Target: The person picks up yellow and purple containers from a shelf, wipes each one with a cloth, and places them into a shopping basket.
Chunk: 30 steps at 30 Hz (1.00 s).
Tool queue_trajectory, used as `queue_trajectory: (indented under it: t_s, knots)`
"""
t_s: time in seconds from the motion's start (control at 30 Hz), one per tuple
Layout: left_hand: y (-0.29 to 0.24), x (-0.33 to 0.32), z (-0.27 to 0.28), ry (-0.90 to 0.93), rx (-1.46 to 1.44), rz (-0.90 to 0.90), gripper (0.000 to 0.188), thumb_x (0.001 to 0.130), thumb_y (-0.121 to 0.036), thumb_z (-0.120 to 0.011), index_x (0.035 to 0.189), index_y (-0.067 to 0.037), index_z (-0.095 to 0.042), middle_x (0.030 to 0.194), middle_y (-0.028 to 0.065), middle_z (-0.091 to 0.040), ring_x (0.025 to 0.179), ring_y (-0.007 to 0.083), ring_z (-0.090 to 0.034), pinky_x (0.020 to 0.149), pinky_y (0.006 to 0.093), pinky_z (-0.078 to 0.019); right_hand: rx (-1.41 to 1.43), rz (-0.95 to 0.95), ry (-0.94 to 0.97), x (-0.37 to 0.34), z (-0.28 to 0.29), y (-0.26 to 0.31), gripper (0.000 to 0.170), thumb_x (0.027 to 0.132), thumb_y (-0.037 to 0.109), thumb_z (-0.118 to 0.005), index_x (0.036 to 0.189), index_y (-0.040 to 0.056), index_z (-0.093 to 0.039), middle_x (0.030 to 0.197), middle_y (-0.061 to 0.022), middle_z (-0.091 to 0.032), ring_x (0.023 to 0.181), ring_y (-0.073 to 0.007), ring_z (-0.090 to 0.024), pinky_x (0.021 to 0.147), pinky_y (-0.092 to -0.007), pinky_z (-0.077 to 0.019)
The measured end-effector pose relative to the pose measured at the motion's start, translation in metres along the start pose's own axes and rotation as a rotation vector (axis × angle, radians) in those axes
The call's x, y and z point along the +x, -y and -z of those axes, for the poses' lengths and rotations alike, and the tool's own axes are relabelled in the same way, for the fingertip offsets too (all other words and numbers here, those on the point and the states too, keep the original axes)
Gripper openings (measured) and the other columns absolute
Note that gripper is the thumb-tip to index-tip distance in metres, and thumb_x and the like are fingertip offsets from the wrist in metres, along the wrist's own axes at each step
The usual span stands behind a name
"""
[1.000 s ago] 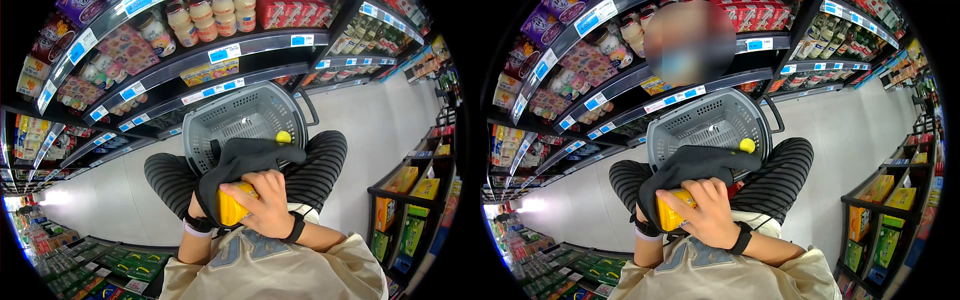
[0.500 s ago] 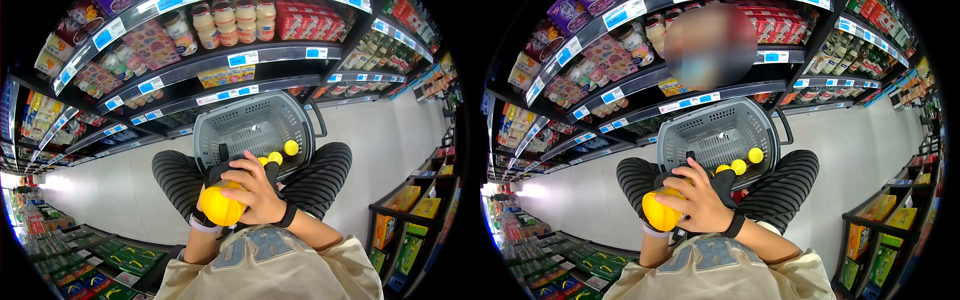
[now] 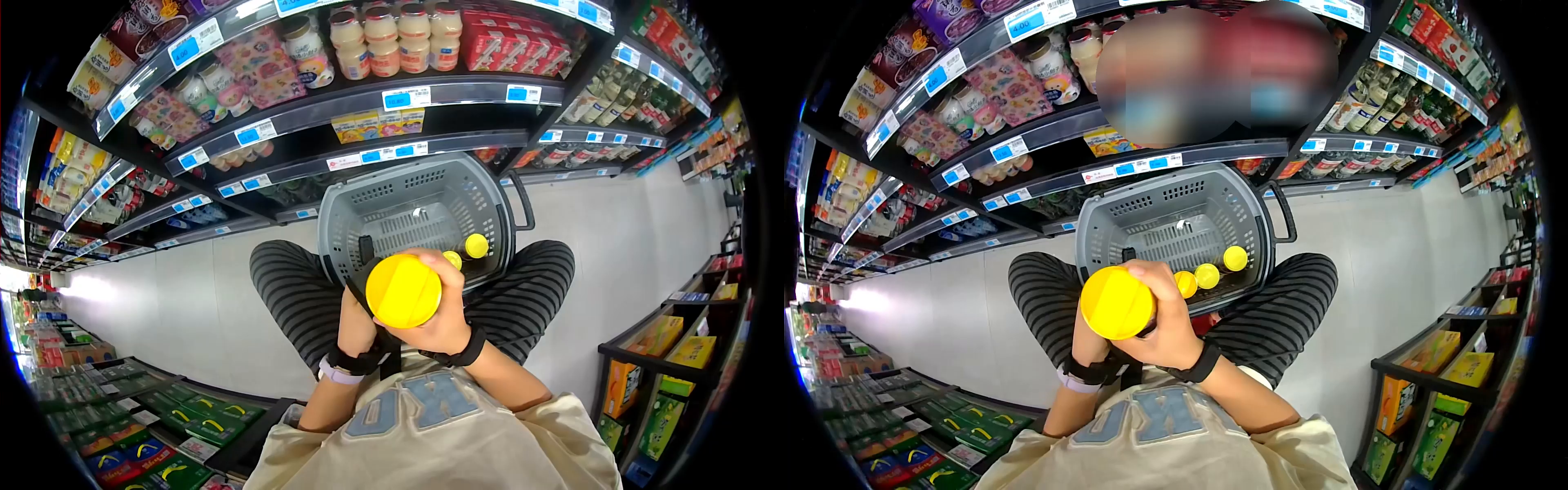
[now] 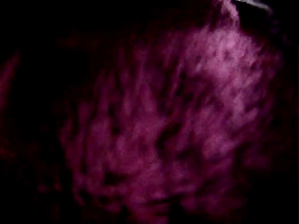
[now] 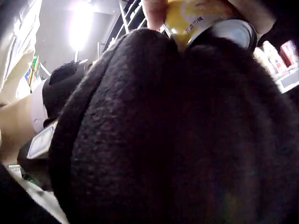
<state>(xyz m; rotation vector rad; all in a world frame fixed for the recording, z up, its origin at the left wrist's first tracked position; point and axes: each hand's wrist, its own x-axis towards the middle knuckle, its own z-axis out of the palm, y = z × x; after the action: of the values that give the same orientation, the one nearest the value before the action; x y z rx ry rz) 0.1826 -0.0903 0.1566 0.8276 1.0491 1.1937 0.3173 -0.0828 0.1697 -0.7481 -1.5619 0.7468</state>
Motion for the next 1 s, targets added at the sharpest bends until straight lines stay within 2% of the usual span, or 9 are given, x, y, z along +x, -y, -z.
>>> queue_trajectory:
  t_s: [0.1,0.17,0.23,0.5,0.53,0.63,0.73,0.87,1.0]
  knots:
    - [-0.012,0.001,0.001,0.226,0.324,-0.181,0.029,0.093,-0.011,-0.053,0.119,0.002,-0.056,0.112,0.0098,-0.064,0.1,0.0179,-0.062,0.086,0.0285,-0.0482,0.239,-0.119,-0.121,-0.01,-0.011,-0.003,0.086,0.066,0.012,-0.085,0.132,0.0073,-0.03,0.124,-0.0204,-0.047,0.114,-0.0318,-0.051,0.097,-0.042,-0.0403]
    - [-0.006,0.005,0.004,0.155,-0.397,0.21,0.031,0.095,-0.015,-0.053,0.121,0.003,-0.055,0.115,0.0094,-0.063,0.101,0.0187,-0.063,0.087,0.0296,-0.0494,0.237,-0.207,-0.02,-0.008,-0.004,-0.003,0.089,0.068,0.02,-0.086,0.132,0.0042,-0.028,0.126,-0.0198,-0.044,0.117,-0.029,-0.049,0.099,-0.0388,-0.0391]
    - [-0.001,0.01,0.007,0.073,-0.442,0.233,0.032,0.094,-0.014,-0.055,0.121,0.003,-0.056,0.114,0.0103,-0.064,0.099,0.0192,-0.064,0.085,0.0301,-0.0512,0.123,-0.285,0.024,-0.002,-0.001,-0.001,0.086,0.067,0.024,-0.086,0.131,0.0023,-0.033,0.121,-0.0205,-0.049,0.115,-0.0309,-0.051,0.097,-0.0383,-0.0412]
    - [0.005,0.017,0.042,0.045,0.362,-0.079,0.016,0.09,-0.004,-0.055,0.102,0.005,-0.062,0.093,0.0088,-0.067,0.08,0.0137,-0.062,0.073,0.0264,-0.0499,-0.291,-0.27,0.323,0.047,0.038,0.014,0.063,0.064,0.028,-0.083,0.113,0.0005,-0.053,0.087,-0.0167,-0.067,0.078,-0.0332,-0.068,0.073,-0.036,-0.0552]
    - [0.008,0.014,0.038,-0.227,0.257,-0.152,0.014,0.088,-0.004,-0.056,0.096,0.006,-0.062,0.092,0.0088,-0.066,0.081,0.014,-0.061,0.075,0.0278,-0.0493,-0.246,-0.321,0.303,0.05,0.043,0.008,0.062,0.065,0.027,-0.083,0.113,-0.0001,-0.053,0.088,-0.0165,-0.068,0.08,-0.0316,-0.069,0.074,-0.0356,-0.0552]
    - [-0.009,0.012,0.073,-0.228,0.344,-0.235,0.029,0.091,-0.01,-0.055,0.116,0.005,-0.057,0.111,0.0119,-0.063,0.101,0.0195,-0.06,0.09,0.0315,-0.046,-0.282,-0.415,0.232,0.06,0.06,-0.012,0.06,0.066,0.023,-0.082,0.112,-0.0027,-0.052,0.088,-0.0165,-0.069,0.081,-0.0284,-0.07,0.074,-0.0353,-0.0555]
    - [-0.019,0.005,0.118,-0.334,0.819,-0.26,0.041,0.092,-0.01,-0.055,0.131,0.001,-0.049,0.13,0.0112,-0.056,0.116,0.0209,-0.054,0.099,0.0326,-0.0424,-0.439,-0.471,0.248,0.071,0.076,-0.051,0.058,0.064,0.024,-0.082,0.106,-0.0035,-0.052,0.085,-0.0188,-0.068,0.079,-0.0311,-0.07,0.071,-0.036,-0.0555]
    - [-0.002,0.017,0.159,-0.536,0.858,-0.341,0.032,0.091,-0.016,-0.059,0.12,-0.001,-0.058,0.118,0.0123,-0.063,0.105,0.0223,-0.061,0.09,0.0346,-0.0475,-0.657,-0.595,0.271,0.055,0.092,-0.137,0.06,0.061,0.026,-0.082,0.102,-0.0044,-0.051,0.084,-0.0222,-0.067,0.079,-0.0346,-0.069,0.072,-0.0373,-0.055]
    - [0.028,0.028,0.216,-0.385,0.764,-0.175,0.033,0.092,-0.013,-0.056,0.122,0.001,-0.055,0.118,0.0126,-0.062,0.107,0.0215,-0.059,0.093,0.0354,-0.0483,-0.846,-0.734,0.356,0.022,0.111,-0.242,0.071,0.06,0.037,-0.081,0.105,-0.0085,-0.051,0.087,-0.0243,-0.067,0.082,-0.0358,-0.068,0.074,-0.0397,-0.0552]
